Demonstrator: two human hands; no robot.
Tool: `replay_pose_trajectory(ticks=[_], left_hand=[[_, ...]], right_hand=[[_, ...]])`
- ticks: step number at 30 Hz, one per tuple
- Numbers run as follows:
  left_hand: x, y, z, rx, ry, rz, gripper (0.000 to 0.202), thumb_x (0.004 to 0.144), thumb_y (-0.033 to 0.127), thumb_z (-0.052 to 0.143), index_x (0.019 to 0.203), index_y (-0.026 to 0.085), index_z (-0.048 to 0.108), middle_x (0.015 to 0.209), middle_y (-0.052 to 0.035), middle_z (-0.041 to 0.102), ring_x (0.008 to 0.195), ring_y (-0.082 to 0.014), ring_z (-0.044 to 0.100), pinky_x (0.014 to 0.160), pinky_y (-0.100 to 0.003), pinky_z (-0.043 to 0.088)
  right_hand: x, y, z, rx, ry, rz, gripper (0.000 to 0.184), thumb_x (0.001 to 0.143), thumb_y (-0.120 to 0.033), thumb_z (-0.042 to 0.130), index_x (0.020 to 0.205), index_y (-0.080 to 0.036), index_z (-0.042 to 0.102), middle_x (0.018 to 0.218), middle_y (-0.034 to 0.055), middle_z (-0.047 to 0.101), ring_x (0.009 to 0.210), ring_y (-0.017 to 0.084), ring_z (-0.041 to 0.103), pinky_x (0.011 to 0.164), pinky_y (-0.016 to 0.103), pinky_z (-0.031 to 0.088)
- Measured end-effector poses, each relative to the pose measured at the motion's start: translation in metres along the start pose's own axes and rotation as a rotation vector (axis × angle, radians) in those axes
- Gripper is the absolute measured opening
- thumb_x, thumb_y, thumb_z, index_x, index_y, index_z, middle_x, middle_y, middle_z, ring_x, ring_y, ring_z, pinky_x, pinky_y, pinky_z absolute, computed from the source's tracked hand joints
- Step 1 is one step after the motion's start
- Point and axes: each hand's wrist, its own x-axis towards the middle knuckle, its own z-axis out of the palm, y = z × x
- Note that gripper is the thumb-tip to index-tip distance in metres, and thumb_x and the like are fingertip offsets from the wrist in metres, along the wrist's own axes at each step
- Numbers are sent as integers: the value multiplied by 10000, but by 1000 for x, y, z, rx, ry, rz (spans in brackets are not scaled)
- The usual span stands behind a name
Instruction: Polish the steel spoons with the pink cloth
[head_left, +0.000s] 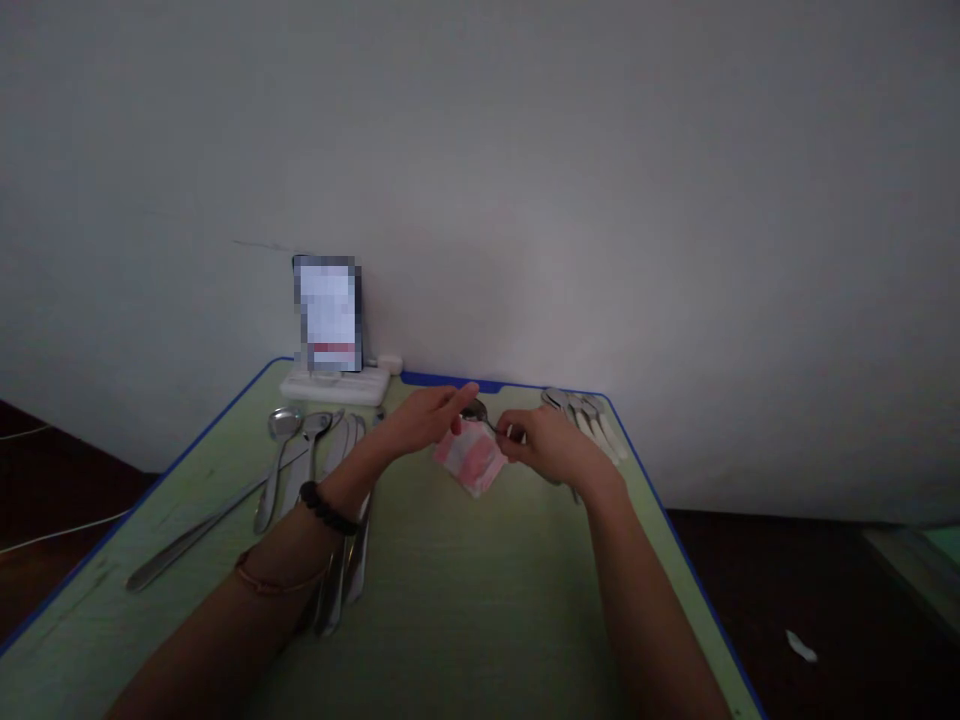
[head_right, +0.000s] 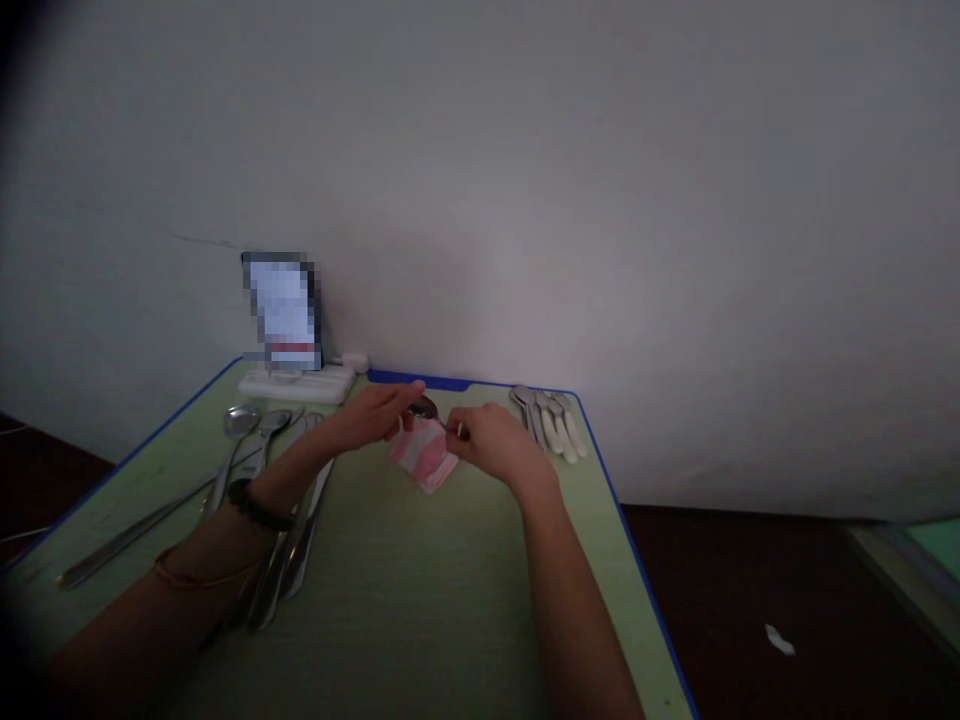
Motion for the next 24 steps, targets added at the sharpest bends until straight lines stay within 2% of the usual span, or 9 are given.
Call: replay_pose_trajectory(ticks=[4, 8, 11, 16, 21, 24], left_hand=[[1, 2, -4, 56, -66, -36, 558, 898, 502, 262, 756, 161, 681, 531, 5, 578, 466, -109, 483, 479, -212, 328], [0, 4, -5, 162, -120, 40, 399, 869, 312, 339, 641, 165, 632, 519, 7, 551, 516, -115, 484, 500, -209, 306], [-1, 4, -6, 179, -125, 72, 368, 845, 253, 337, 631, 165, 623, 560, 1, 564, 567, -122, 489, 521, -211, 309], [-3, 7, -6, 129, -90, 121, 359, 852, 278, 326, 690, 153, 620, 683, -5, 608, 653, -124, 512, 584, -216, 351], [-4, 7, -1, 127, -18, 111, 369, 833, 451, 433, 755, 145, 624, 684, -6, 614, 626, -123, 517, 574, -224, 359], [-4, 4, 0, 76, 18, 145, 338, 816, 437, 469, 767, 140, 621, 704, -16, 627, 632, -123, 529, 580, -221, 382]], right_hand=[[1, -3, 3, -55, 8, -20, 123, 800, -230, 528, 810, -193, 646, 772, 39, 697, 625, 124, 599, 583, 220, 366], [1, -3, 4, -67, -6, -18, 125, 801, -232, 524, 801, -193, 643, 767, 38, 692, 631, 126, 593, 575, 220, 355], [1, -1, 5, -29, -21, -37, 126, 799, -225, 524, 789, -182, 642, 748, 34, 684, 611, 116, 578, 568, 217, 350], [-1, 2, 3, 70, -17, -61, 146, 804, -249, 528, 779, -166, 646, 705, 25, 670, 610, 111, 569, 575, 216, 355], [-2, 1, -2, 127, -22, -58, 196, 821, -290, 516, 786, -161, 659, 698, 31, 669, 616, 115, 571, 575, 219, 366], [-4, 1, -5, 197, -57, -38, 208, 812, -321, 530, 800, -162, 664, 681, 20, 663, 593, 107, 565, 556, 211, 371]])
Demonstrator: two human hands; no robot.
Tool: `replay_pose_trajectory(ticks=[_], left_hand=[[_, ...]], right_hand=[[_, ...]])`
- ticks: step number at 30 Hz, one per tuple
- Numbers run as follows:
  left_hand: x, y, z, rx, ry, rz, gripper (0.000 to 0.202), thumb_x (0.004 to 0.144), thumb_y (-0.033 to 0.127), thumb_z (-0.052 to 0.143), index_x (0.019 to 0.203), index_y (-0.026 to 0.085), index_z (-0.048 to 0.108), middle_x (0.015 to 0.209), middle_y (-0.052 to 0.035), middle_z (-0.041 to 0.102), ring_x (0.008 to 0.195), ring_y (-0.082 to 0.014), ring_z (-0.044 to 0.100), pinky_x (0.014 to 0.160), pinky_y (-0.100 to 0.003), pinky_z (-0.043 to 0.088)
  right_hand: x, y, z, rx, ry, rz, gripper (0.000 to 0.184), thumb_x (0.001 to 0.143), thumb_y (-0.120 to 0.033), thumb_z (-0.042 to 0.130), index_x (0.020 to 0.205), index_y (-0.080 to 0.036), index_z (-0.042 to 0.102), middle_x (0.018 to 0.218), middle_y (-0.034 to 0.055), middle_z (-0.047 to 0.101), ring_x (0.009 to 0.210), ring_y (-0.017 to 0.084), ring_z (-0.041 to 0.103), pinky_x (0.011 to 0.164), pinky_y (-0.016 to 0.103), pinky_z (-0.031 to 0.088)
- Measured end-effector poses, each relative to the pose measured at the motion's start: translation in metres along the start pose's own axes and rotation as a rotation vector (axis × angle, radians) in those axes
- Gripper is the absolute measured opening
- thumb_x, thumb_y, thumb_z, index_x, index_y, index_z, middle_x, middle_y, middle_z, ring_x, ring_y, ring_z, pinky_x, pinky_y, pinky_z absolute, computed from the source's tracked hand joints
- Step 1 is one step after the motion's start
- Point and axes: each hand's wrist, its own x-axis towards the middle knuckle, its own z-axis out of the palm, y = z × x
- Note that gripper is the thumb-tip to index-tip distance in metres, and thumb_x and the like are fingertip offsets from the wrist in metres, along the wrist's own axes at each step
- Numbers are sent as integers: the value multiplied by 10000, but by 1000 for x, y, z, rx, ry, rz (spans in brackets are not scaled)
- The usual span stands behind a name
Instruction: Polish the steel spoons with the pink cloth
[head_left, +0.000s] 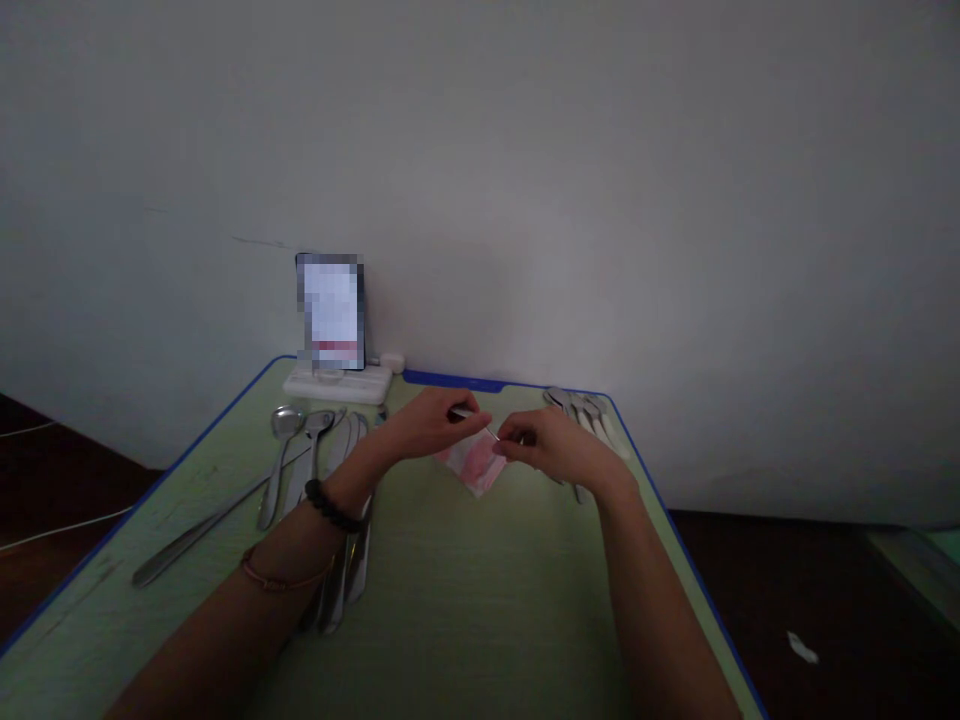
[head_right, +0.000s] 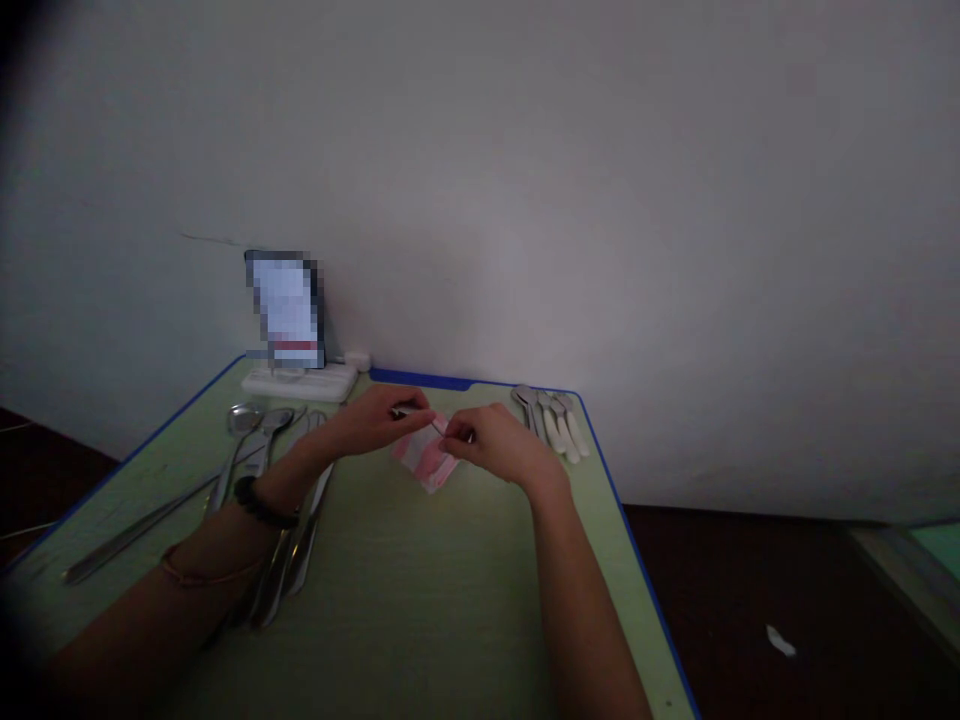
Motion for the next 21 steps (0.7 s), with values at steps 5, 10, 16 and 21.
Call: replay_pose_trajectory(ticks=[5, 10, 16, 21], left_hand=[[-1, -3, -1, -25, 63, 51, 273, 797, 387, 496, 763, 137, 601, 696, -13, 621, 630, -117, 528, 563, -206, 388], [-1, -3, 2, -30, 71, 86, 268, 800, 391, 514, 784, 138, 601, 711, -9, 614, 632, -111, 525, 569, -203, 383], [0, -3, 5, 10, 37, 96, 277, 812, 395, 518, 816, 137, 618, 703, -5, 610, 622, -110, 512, 569, -213, 371], [0, -3, 5, -24, -2, 85, 318, 813, 433, 527, 908, 142, 612, 784, -24, 631, 682, -127, 541, 615, -233, 413]], right_hand=[[-4, 5, -5, 116, -96, 76, 245, 809, -350, 511, 827, -166, 671, 544, -22, 575, 439, 81, 483, 456, 195, 348], [-6, 9, -5, 77, -57, 71, 247, 805, -357, 514, 782, -171, 676, 527, -20, 567, 426, 80, 470, 471, 208, 364], [-5, 12, -3, 51, -29, 96, 213, 794, -327, 536, 776, -172, 681, 557, -5, 607, 435, 89, 509, 473, 211, 385], [-6, 14, -4, 50, -42, 130, 192, 788, -301, 541, 758, -168, 675, 609, 9, 633, 451, 101, 551, 479, 219, 407]])
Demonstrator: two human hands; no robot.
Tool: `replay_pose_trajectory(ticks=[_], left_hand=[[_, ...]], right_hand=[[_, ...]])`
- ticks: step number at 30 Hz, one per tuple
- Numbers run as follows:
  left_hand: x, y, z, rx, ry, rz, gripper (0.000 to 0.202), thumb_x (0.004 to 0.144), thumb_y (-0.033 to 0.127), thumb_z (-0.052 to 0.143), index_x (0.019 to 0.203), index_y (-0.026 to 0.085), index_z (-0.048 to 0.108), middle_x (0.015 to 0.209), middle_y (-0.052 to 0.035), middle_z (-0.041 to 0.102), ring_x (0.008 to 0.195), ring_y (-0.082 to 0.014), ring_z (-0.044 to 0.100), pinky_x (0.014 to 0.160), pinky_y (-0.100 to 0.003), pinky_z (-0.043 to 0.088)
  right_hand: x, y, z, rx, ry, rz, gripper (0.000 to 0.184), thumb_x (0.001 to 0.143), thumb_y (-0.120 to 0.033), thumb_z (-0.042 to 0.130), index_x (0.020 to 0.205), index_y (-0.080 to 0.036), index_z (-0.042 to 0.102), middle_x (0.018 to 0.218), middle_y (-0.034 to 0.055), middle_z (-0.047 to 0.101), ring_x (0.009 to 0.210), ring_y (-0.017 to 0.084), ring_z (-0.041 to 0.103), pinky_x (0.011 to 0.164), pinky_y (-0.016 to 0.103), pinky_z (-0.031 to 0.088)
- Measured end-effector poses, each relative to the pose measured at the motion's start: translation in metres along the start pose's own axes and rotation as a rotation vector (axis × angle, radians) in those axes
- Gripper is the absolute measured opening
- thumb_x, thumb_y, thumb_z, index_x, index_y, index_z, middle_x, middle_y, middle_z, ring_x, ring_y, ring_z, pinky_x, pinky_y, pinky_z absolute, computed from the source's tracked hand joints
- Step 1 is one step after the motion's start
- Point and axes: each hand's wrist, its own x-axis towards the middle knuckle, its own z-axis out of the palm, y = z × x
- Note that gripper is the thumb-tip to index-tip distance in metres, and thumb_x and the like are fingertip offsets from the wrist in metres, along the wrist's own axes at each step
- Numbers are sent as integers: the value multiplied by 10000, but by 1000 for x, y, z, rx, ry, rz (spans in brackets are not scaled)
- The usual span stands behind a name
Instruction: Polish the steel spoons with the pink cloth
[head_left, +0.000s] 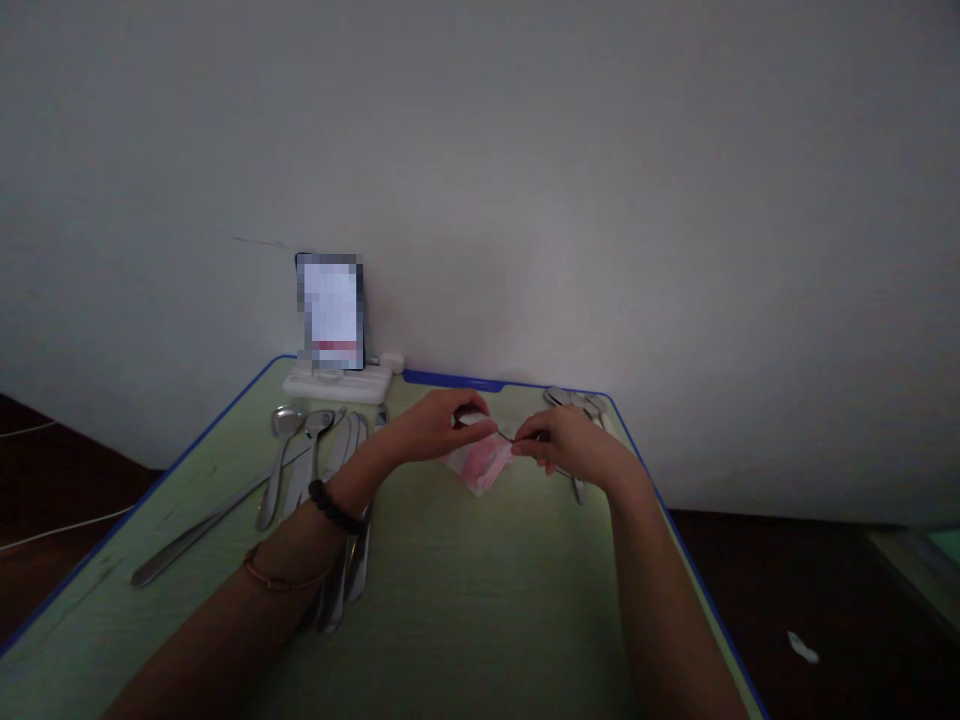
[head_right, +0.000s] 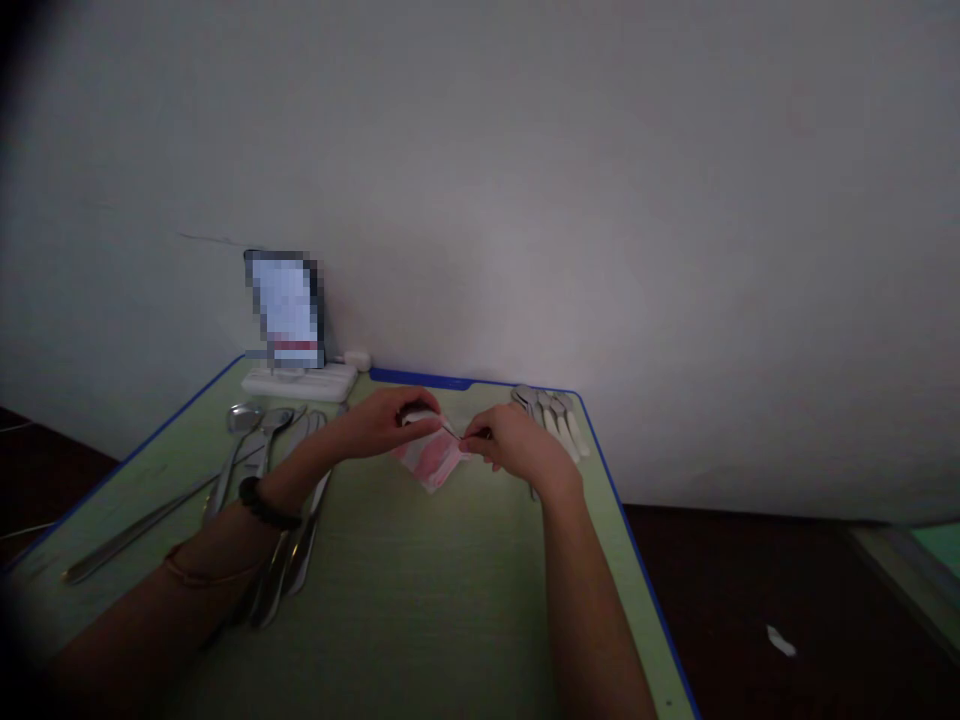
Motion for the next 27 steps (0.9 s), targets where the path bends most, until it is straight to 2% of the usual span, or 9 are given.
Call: replay_pose_trajectory(ticks=[4, 6, 10, 13, 15, 19, 21, 24, 27], left_hand=[[-1, 0, 1, -72, 32, -29, 418, 782, 455, 570, 1055, 140, 547, 899, -55, 635, 771, -147, 575, 659, -250, 458], [-1, -1, 2, -113, 37, -39, 466, 769, 456, 587, 1107, 143, 514, 903, -56, 632, 765, -147, 582, 635, -248, 473], [0, -5, 3, -235, -46, -85, 399, 785, 443, 569, 1062, 158, 534, 790, -12, 610, 532, -91, 548, 463, -202, 450], [0, -5, 3, -294, -82, -114, 364, 802, 426, 552, 1041, 152, 551, 691, 23, 573, 427, -62, 499, 427, -194, 440], [0, -3, 1, -303, -75, -95, 398, 786, 409, 584, 1091, 157, 541, 726, 14, 590, 471, -71, 525, 458, -195, 450], [-1, -1, -3, -234, -79, -1, 516, 708, 350, 683, 1174, 192, 528, 949, -30, 626, 701, -111, 568, 568, -196, 461], [-1, 0, -5, -172, -71, 15, 468, 714, 351, 679, 1136, 188, 559, 935, -23, 628, 725, -115, 556, 592, -195, 447], [-1, 1, -6, -80, -85, 27, 366, 736, 392, 654, 1019, 168, 597, 788, 10, 618, 660, -106, 537, 589, -196, 421], [-1, 2, -6, -55, -77, 28, 325, 751, 412, 628, 946, 155, 588, 786, 10, 616, 646, -102, 539, 583, -192, 413]], right_hand=[[-1, 2, -2, -21, 12, 15, 188, 788, -304, 542, 744, -167, 662, 587, 4, 619, 450, 104, 557, 482, 217, 407], [-1, 2, -2, -33, 12, 26, 188, 790, -299, 534, 739, -167, 657, 568, 1, 610, 450, 104, 556, 475, 212, 399], [-1, 3, -1, -48, -45, 47, 182, 793, -260, 510, 760, -153, 655, 591, 13, 625, 470, 107, 569, 477, 203, 397], [1, 1, 0, -80, -95, 16, 171, 786, -231, 512, 772, -143, 658, 569, 11, 616, 462, 99, 550, 500, 202, 395], [1, -1, 0, -74, -110, -3, 180, 796, -245, 508, 794, -144, 658, 555, 5, 607, 467, 97, 540, 504, 201, 387], [-1, -1, -2, 15, -156, -63, 223, 828, -291, 476, 852, -143, 640, 551, -10, 583, 494, 97, 531, 510, 198, 380], [-1, 0, -3, 37, -173, -101, 220, 829, -289, 476, 846, -138, 634, 564, -12, 581, 516, 94, 526, 527, 197, 380], [1, 0, -1, 42, -177, -130, 205, 819, -278, 488, 827, -133, 632, 573, -12, 588, 540, 94, 527, 548, 199, 380], [2, -2, 1, 55, -180, -148, 213, 820, -292, 488, 816, -137, 633, 556, -17, 589, 537, 94, 530, 548, 199, 380]])
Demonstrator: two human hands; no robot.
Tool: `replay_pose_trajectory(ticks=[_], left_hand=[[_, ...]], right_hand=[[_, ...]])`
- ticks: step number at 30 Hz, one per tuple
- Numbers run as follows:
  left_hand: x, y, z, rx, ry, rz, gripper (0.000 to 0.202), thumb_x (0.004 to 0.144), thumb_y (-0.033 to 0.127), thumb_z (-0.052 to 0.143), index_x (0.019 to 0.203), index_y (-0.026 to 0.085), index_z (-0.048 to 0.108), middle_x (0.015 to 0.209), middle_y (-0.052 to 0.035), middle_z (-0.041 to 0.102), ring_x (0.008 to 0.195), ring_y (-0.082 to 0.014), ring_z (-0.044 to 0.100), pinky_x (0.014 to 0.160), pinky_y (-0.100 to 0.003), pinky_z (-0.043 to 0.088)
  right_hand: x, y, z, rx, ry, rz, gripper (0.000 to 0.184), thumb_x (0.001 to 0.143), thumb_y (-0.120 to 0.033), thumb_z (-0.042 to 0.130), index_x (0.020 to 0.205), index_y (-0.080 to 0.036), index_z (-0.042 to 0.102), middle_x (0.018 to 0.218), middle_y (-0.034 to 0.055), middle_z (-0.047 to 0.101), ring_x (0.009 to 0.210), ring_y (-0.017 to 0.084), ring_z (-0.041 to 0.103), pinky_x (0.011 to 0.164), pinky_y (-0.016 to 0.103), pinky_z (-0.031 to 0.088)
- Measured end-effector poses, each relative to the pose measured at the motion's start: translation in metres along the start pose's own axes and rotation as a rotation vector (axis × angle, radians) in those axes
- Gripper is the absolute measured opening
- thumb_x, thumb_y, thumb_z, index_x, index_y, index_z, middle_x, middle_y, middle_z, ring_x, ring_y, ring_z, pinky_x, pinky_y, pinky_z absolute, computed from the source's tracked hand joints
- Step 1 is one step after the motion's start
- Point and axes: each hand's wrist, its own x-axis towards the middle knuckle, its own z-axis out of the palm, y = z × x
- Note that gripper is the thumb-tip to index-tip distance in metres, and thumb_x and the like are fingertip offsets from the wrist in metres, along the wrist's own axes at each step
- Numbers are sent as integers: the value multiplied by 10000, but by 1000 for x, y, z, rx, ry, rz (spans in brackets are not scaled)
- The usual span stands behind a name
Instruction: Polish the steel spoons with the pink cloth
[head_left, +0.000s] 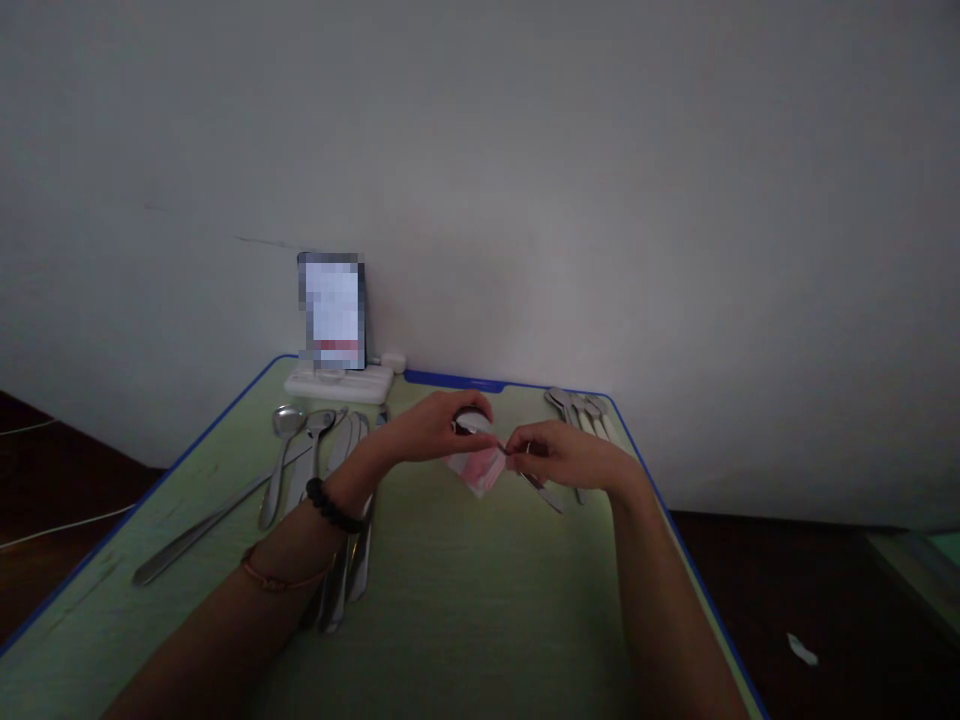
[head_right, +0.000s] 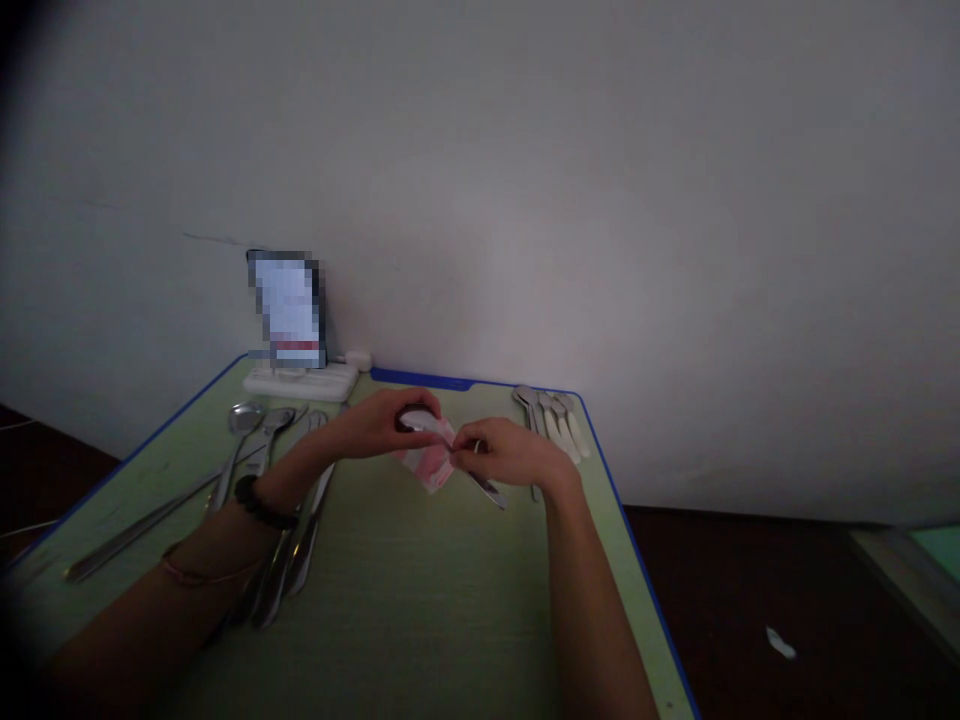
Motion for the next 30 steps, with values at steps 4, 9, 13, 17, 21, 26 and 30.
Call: replay_pose_trajectory(ticks=[4, 9, 13, 17, 21, 26, 30], left_hand=[[0, -2, 1, -15, 22, -40, 309, 760, 414, 608, 923, 153, 585, 813, -6, 629, 664, -110, 562, 586, -194, 423], [2, -6, 4, 5, 35, -89, 304, 764, 431, 597, 898, 158, 601, 764, -5, 639, 652, -117, 570, 575, -201, 416], [3, -8, 7, -15, 49, -113, 363, 745, 472, 612, 929, 161, 585, 759, -9, 638, 641, -119, 575, 559, -203, 412], [2, -10, 8, -105, 38, -156, 533, 737, 495, 611, 1125, 152, 482, 726, -3, 628, 625, -130, 580, 543, -217, 418], [2, -12, 9, -88, 30, -170, 568, 772, 503, 559, 1200, 152, 431, 797, -19, 628, 628, -131, 574, 552, -235, 432], [1, -15, 12, -17, 25, -169, 468, 803, 454, 523, 1162, 157, 478, 871, -39, 625, 690, -139, 574, 606, -253, 454], [1, -18, 17, 71, -10, -115, 416, 816, 416, 510, 1118, 130, 528, 977, -85, 606, 801, -160, 571, 721, -283, 466]], right_hand=[[2, -5, 3, 27, 20, 6, 234, 831, -319, 475, 790, -148, 630, 519, -28, 570, 489, 84, 515, 515, 190, 380], [3, -8, 5, 53, 71, 63, 241, 826, -322, 470, 854, -149, 636, 525, -26, 558, 439, 83, 523, 457, 179, 399], [2, -8, 6, -8, 88, 62, 245, 819, -301, 459, 819, -145, 647, 549, -7, 583, 445, 88, 546, 460, 183, 404], [0, -3, 4, -50, 113, 110, 230, 805, -275, 456, 752, -146, 639, 553, 0, 599, 445, 92, 554, 459, 187, 409], [-5, 8, -2, -39, 143, 284, 206, 792, -242, 453, 679, -148, 597, 561, 10, 615, 462, 103, 584, 453, 186, 436], [-13, 28, -14, -158, 253, 541, 220, 783, -190, 446, 612, -155, 581, 557, 28, 641, 468, 108, 604, 482, 187, 453], [-15, 43, -19, -267, 379, 717, 268, 777, -179, 441, 571, -155, 611, 528, 45, 643, 502, 135, 632, 589, 224, 481]])
